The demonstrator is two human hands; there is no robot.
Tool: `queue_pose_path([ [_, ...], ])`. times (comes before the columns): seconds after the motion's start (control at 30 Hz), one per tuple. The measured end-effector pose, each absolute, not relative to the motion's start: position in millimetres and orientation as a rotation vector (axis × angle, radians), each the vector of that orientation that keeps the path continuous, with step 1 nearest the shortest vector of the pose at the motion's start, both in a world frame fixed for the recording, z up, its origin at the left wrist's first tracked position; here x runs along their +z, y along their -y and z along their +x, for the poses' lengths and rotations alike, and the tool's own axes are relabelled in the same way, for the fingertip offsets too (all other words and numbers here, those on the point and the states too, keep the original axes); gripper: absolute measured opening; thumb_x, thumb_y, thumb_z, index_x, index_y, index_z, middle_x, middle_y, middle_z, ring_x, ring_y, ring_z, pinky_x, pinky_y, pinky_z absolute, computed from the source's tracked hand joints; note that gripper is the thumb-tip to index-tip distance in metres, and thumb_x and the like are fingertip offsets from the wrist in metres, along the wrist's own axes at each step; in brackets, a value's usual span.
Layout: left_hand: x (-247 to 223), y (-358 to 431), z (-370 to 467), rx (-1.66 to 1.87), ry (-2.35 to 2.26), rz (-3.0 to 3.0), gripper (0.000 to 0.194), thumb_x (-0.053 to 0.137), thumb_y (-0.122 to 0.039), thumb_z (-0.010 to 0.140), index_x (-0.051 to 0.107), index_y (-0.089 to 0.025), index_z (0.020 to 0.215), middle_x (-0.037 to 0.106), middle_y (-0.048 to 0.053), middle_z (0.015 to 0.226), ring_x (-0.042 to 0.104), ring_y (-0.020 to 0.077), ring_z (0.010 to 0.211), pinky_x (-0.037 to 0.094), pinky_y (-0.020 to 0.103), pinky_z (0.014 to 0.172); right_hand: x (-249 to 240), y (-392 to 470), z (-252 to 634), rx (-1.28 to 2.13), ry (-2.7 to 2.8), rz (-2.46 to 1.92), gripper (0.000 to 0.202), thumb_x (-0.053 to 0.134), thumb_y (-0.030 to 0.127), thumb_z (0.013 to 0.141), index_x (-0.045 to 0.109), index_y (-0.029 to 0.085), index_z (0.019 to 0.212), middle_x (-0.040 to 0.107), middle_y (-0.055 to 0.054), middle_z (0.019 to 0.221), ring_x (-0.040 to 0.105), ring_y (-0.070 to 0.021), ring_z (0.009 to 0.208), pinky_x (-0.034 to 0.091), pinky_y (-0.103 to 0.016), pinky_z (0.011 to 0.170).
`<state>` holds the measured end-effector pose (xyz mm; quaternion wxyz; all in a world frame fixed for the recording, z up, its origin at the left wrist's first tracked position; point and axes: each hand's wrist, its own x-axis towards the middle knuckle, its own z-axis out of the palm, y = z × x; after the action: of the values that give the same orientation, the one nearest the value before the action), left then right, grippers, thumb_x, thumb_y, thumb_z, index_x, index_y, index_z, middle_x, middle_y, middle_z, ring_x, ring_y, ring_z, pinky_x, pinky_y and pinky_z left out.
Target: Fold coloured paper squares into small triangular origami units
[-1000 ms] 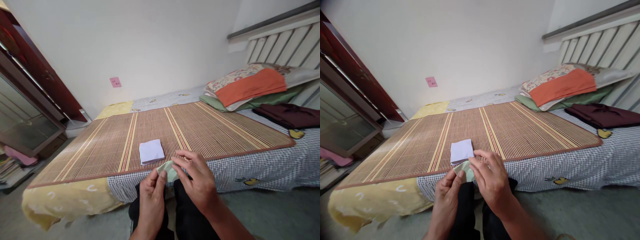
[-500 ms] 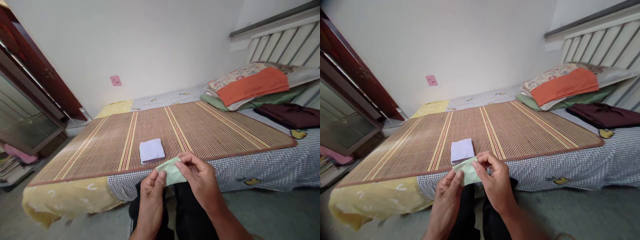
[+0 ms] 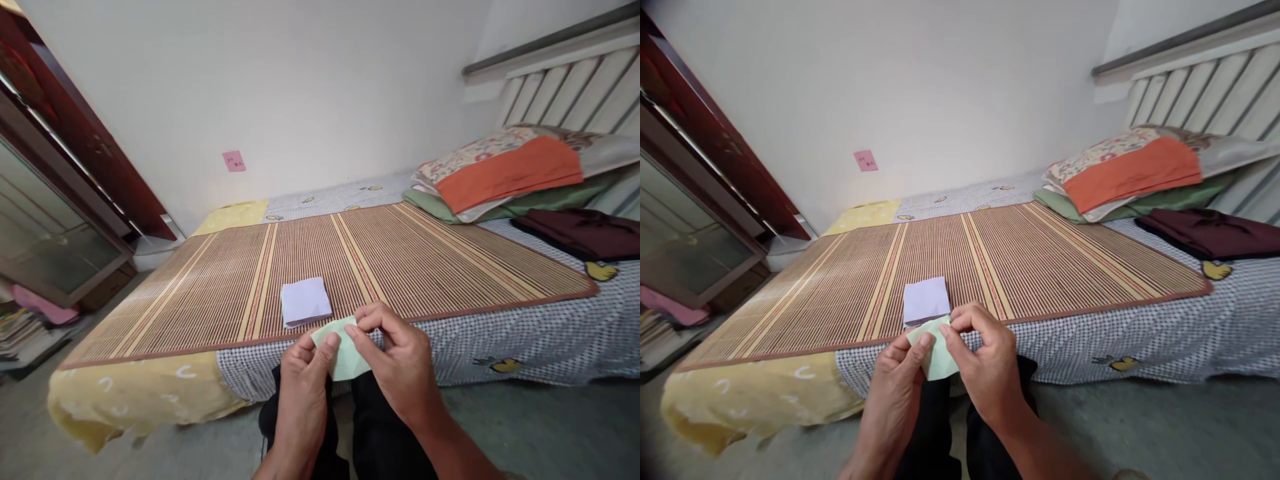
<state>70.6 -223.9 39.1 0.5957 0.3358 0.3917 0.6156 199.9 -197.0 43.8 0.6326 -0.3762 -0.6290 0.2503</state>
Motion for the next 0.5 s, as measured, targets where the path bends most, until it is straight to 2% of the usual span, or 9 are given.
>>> queue_pose_path([
  [0.13, 38.5, 220.2, 71.6, 1.451, -0.930, 0.784, 0.024, 0.082, -0.034, 0.081, 0.075, -0.014, 0.091, 0.074, 0.003, 0.076, 0.067, 0.0153, 0.067, 0.051, 0.025, 0.065, 43.5, 195.3, 199.3, 0.610, 1.429, -0.854, 0.022, 0.069, 0.015, 0.090, 0.058, 0.021, 0.072, 0.064, 0.000, 0.082, 0.064, -0.0155, 0.081, 0.048, -0.027, 0.074],
  [0.5, 35.1, 221.0, 70.7, 1.439, -0.888, 0.811, 0.021, 0.077, -0.035, 0.087, 0.076, -0.015, 0.095, 0.071, 0.002, 0.072, 0.064, 0.0146, 0.067, 0.049, 0.026, 0.066, 36.3, 192.6, 201.8, 0.840, 1.283, -0.898, 0.017, 0.076, 0.026, 0.086, 0.063, 0.021, 0.076, 0.066, -0.001, 0.082, 0.064, -0.0172, 0.080, 0.051, -0.029, 0.073],
])
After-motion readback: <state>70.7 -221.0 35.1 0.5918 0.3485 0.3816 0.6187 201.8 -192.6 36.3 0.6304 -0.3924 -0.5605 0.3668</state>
